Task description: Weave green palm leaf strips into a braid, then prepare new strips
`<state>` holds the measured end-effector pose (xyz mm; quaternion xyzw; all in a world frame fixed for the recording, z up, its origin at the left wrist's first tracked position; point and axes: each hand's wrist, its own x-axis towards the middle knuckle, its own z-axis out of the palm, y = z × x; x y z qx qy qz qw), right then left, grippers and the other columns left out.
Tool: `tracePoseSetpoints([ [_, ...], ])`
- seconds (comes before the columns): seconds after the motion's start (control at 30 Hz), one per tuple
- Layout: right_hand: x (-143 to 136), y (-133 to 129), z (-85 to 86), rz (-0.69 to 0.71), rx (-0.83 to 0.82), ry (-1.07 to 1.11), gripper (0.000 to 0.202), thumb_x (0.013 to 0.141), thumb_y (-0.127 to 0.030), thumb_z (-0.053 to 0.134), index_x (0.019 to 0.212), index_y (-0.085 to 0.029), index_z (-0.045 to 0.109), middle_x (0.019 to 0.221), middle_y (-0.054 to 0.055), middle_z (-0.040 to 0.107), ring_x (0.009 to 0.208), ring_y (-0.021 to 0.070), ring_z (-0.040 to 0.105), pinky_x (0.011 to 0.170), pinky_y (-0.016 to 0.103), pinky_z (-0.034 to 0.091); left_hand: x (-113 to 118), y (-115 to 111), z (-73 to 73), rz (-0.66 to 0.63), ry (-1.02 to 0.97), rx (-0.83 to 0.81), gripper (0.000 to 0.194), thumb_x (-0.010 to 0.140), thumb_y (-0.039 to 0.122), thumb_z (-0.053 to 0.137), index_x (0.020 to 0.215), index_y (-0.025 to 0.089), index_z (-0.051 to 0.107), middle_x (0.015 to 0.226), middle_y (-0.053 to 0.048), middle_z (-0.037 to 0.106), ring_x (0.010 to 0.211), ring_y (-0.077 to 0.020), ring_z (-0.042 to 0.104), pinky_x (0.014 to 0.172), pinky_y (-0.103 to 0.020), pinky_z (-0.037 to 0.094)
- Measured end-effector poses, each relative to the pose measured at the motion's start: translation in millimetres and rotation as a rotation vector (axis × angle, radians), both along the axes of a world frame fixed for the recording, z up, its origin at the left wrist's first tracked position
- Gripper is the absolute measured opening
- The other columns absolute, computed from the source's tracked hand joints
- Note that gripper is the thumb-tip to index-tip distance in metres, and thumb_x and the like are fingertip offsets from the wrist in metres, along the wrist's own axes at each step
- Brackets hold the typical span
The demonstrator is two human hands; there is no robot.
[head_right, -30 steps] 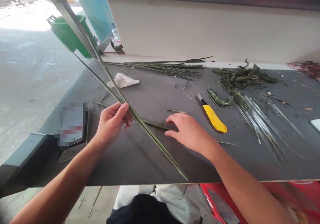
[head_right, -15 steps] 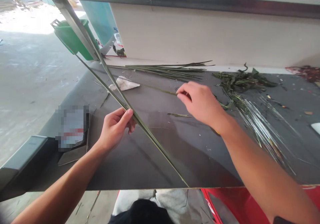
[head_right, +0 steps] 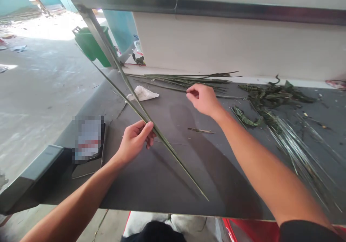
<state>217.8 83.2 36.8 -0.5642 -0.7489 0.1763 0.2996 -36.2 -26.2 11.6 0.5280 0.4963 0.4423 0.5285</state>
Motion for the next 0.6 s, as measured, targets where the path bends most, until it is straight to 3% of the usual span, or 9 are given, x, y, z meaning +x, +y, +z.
tracePoseSetpoints([
  [0.07, -16.9, -28.6, -1.1, 0.115, -0.118, 0.087, 0.024, 0.095, -0.038, 0.059, 0.102, -0.020, 0.072, 0.088, 0.005, 0.075, 0.074, 0.0161, 0.067, 0.068, 0.029, 0.055, 2.5, -1.2, -1.6, -0.037, 0.000, -0.014, 0.045, 0.089, 0.055, 0.065, 0.069, 0.017, 0.051, 0.059, 0.001, 0.061, 0.043, -0.0088, 0.057, 0.038, -0.019, 0.044],
  [0.1, -25.3, -42.8, -2.0, 0.205, -0.265, 0.236, 0.027, 0.096, -0.041, 0.059, 0.103, -0.019, 0.072, 0.092, 0.006, 0.074, 0.075, 0.0165, 0.068, 0.065, 0.029, 0.055, 3.7, -1.7, -2.5, -0.051, 0.001, -0.018, 0.045, 0.089, 0.055, 0.065, 0.070, 0.017, 0.051, 0.059, 0.001, 0.060, 0.043, -0.0088, 0.057, 0.038, -0.019, 0.044],
  [0.23, -51.3, -81.7, -6.9, 0.394, -0.627, 0.539, 0.027, 0.090, -0.040, 0.068, 0.105, -0.017, 0.070, 0.084, 0.003, 0.071, 0.065, 0.0127, 0.063, 0.060, 0.027, 0.054, 5.5, -1.9, -7.2, -0.071, 0.028, -0.019, 0.043, 0.090, 0.054, 0.065, 0.071, 0.017, 0.052, 0.058, 0.001, 0.060, 0.043, -0.0092, 0.057, 0.038, -0.019, 0.045],
  [0.4, -62.4, -88.0, -15.3, 0.324, -0.701, 0.645, 0.033, 0.076, -0.038, 0.082, 0.096, -0.016, 0.067, 0.076, 0.001, 0.069, 0.061, 0.0115, 0.058, 0.053, 0.026, 0.049, 5.0, 0.8, -9.5, -0.117, 0.042, -0.026, 0.046, 0.088, 0.056, 0.067, 0.070, 0.016, 0.052, 0.053, 0.002, 0.059, 0.039, -0.0077, 0.053, 0.037, -0.018, 0.044],
  [0.6, -54.5, -93.1, -23.8, 0.316, -0.677, 0.723, 0.026, 0.079, -0.035, 0.078, 0.091, -0.015, 0.066, 0.074, -0.001, 0.064, 0.061, 0.0100, 0.056, 0.056, 0.025, 0.050, 9.6, 3.5, -9.9, -0.175, -0.018, -0.074, 0.052, 0.080, 0.063, 0.072, 0.071, 0.015, 0.054, 0.058, 0.002, 0.060, 0.041, -0.0075, 0.055, 0.036, -0.018, 0.046],
])
